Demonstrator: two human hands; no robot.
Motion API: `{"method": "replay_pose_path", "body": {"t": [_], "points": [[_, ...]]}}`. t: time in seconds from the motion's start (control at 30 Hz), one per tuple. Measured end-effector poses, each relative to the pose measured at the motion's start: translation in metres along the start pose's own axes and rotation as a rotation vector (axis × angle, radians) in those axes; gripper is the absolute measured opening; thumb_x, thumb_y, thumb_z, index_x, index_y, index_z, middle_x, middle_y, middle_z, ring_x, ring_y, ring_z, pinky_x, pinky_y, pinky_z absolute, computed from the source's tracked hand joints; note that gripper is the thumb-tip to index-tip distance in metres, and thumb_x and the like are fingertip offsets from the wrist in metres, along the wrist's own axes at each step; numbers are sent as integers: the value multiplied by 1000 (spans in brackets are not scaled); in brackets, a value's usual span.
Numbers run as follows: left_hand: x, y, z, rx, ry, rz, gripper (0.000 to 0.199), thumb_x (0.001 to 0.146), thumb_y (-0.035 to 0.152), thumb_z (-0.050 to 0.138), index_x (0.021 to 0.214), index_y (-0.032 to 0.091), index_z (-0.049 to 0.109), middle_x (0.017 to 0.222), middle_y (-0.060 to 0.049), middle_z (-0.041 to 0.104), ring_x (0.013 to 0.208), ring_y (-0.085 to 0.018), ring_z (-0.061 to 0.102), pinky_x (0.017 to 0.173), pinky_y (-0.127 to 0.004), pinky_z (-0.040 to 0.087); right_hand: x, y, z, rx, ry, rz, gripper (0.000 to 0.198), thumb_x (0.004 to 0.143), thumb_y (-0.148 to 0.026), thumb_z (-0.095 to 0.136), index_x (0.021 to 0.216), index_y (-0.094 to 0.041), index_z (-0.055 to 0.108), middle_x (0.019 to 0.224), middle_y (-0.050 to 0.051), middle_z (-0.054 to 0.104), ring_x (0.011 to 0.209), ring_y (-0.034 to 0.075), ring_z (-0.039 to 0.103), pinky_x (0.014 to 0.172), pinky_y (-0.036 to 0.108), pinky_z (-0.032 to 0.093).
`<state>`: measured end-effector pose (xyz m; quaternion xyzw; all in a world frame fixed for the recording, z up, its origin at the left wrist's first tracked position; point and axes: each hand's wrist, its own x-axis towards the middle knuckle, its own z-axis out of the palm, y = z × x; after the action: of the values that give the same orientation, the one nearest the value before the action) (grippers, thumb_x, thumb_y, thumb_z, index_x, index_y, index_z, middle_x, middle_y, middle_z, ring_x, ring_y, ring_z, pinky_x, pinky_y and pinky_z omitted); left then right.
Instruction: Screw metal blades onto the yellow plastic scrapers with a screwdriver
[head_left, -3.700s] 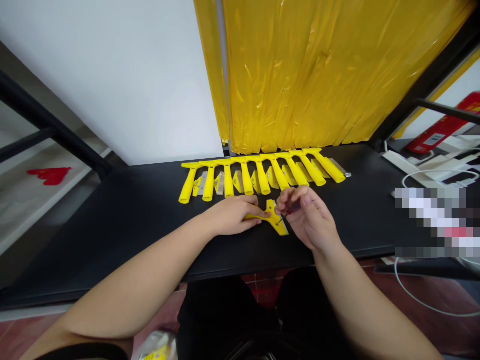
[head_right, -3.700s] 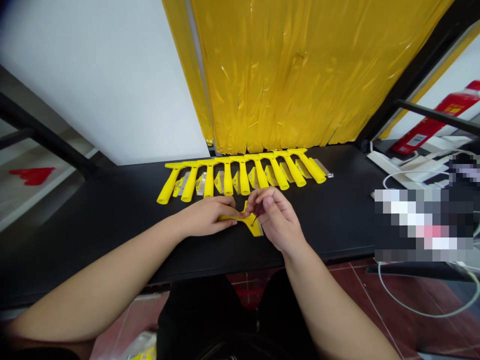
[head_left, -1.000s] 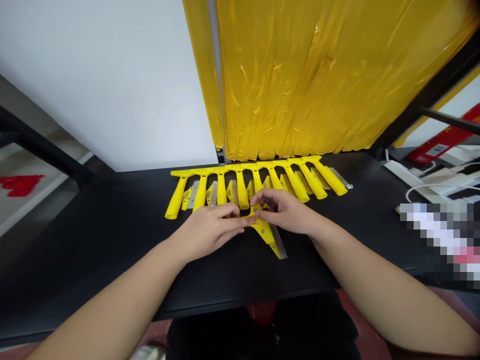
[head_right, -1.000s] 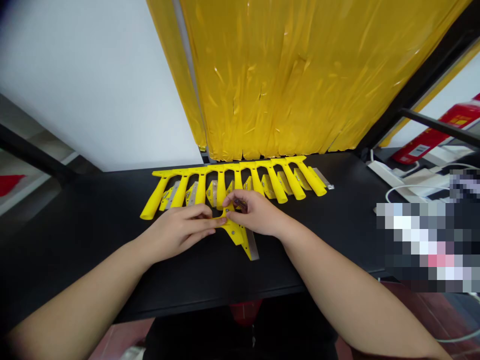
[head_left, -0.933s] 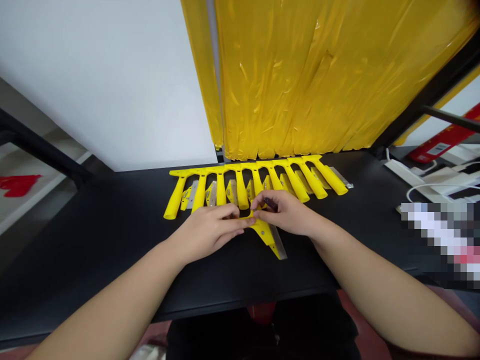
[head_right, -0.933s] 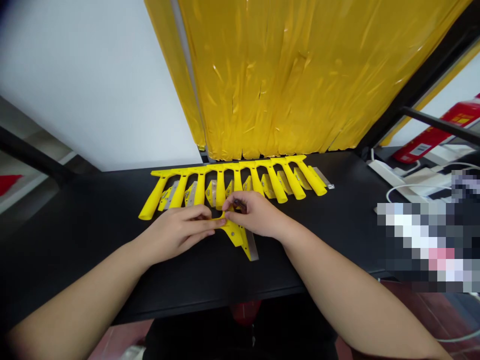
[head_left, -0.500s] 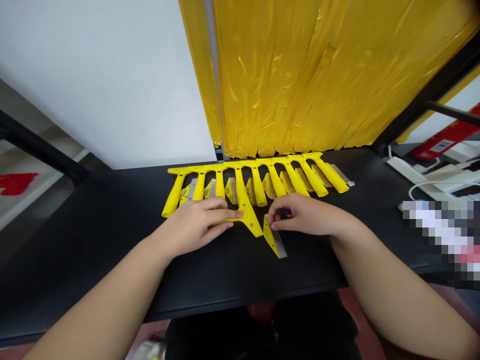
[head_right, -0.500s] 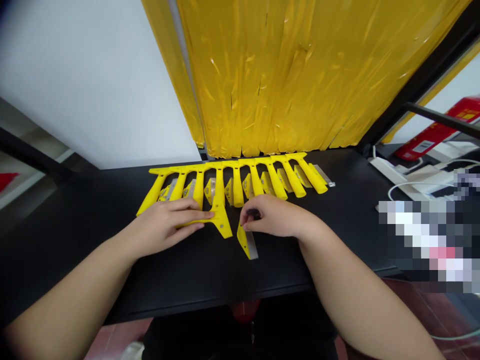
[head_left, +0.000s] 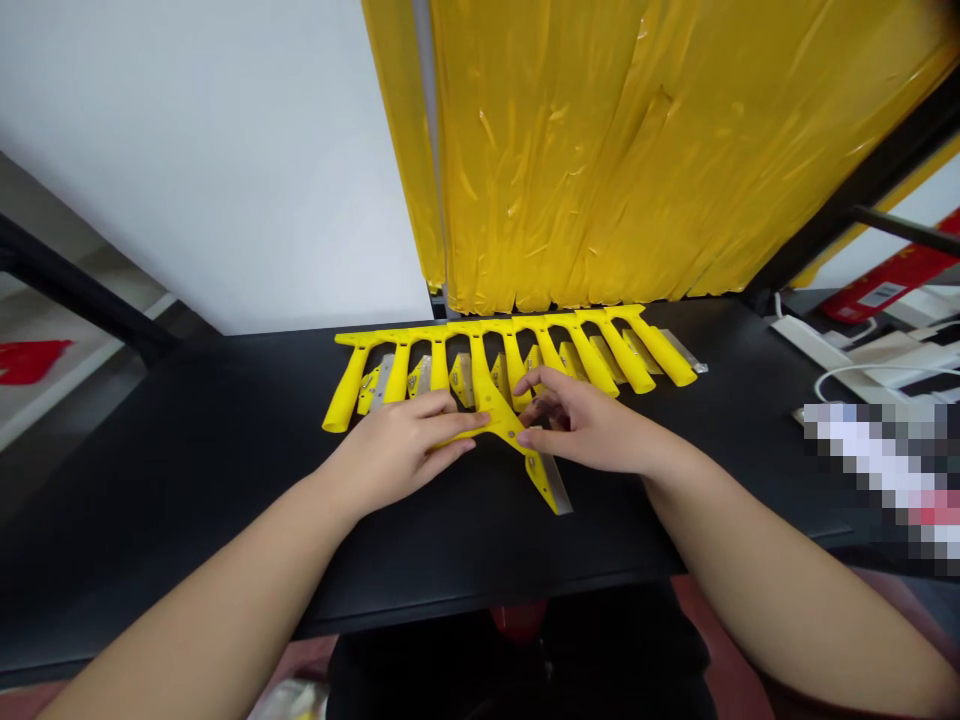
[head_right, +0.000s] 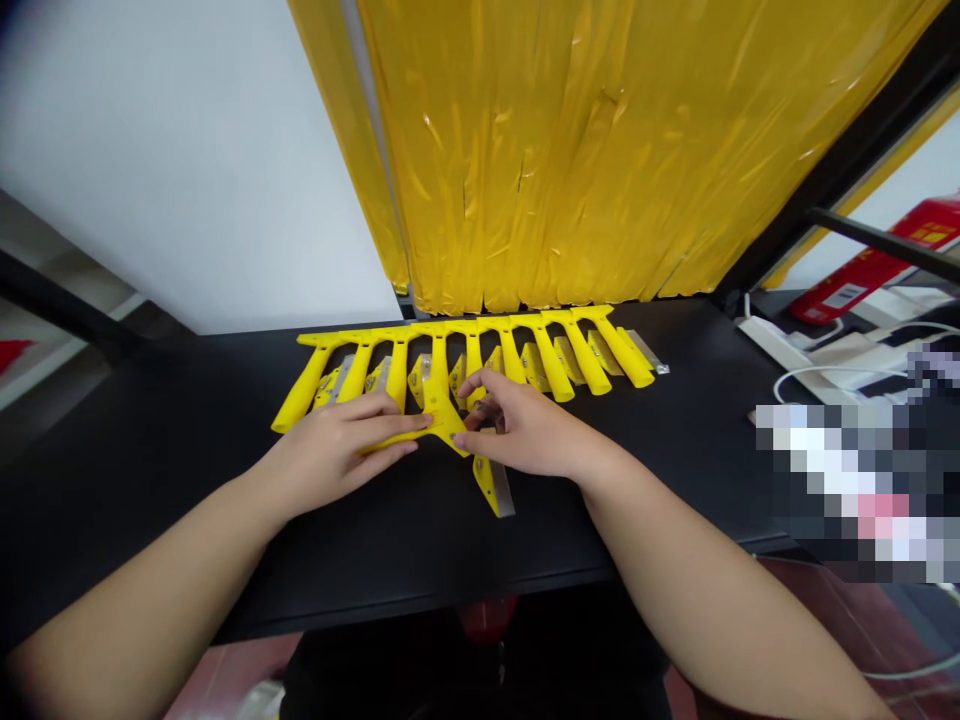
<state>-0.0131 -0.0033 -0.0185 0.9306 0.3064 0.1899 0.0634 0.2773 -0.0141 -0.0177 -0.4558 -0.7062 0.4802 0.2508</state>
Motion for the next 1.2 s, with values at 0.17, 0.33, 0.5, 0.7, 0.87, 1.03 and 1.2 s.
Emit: {"method": "replay_pose_path", "body": {"t": [0.17,0.33,0.5,0.7,0.87,1.03,1.2], "points": [[0,1,2,34,3,-9,32,109,38,56,136,31,72,104,-4,70,81,-16,69,73,-28,57,1,0,9,30,-8,-16,43,86,-28,79,121,-26,55,90,-4,59,62,9,44,59,28,40],[0,0,2,39,-10,-10,33,109,38,56,137,31,72,103,-4,69,81,-16,69,72,-28,56,5,1,14,17,22,-76,25,86,-23,76,108,-22,66,81,-4,54,66,11,47,62,28,39],[0,1,2,57,-13,-12,33,108,38,57,137,31,72,105,-4,70,82,-17,70,73,-29,57,7,-2,15,-73,41,-79,10,87,-22,75,97,-20,73,74,-4,58,66,12,49,63,29,40],[0,1,2,73,-36,-10,33,108,38,58,138,32,71,105,-3,68,81,-17,69,72,-29,56,4,-8,16,-292,17,-114,3,97,-19,67,96,-20,70,87,0,68,72,14,56,69,31,46],[0,2,1,66,-75,-8,33,108,36,57,137,31,71,103,-3,68,81,-17,69,70,-29,55,2,-9,14,-373,-4,-250,7,101,-17,62,103,-20,67,118,7,62,100,19,63,89,35,52],[0,1,-2,50,-69,-58,33,108,37,57,135,30,73,104,-4,69,84,-18,70,74,-30,57,-4,-10,-4,-312,-24,-234,5,100,-19,64,102,-20,68,113,6,60,96,19,62,84,33,53],[1,-3,-3,65,-19,-127,33,107,37,57,135,28,73,105,-5,69,89,-20,71,77,-33,58,-9,-12,-16,-411,-277,-122,6,95,-20,68,97,-20,74,105,5,65,91,19,62,81,32,50]]}}
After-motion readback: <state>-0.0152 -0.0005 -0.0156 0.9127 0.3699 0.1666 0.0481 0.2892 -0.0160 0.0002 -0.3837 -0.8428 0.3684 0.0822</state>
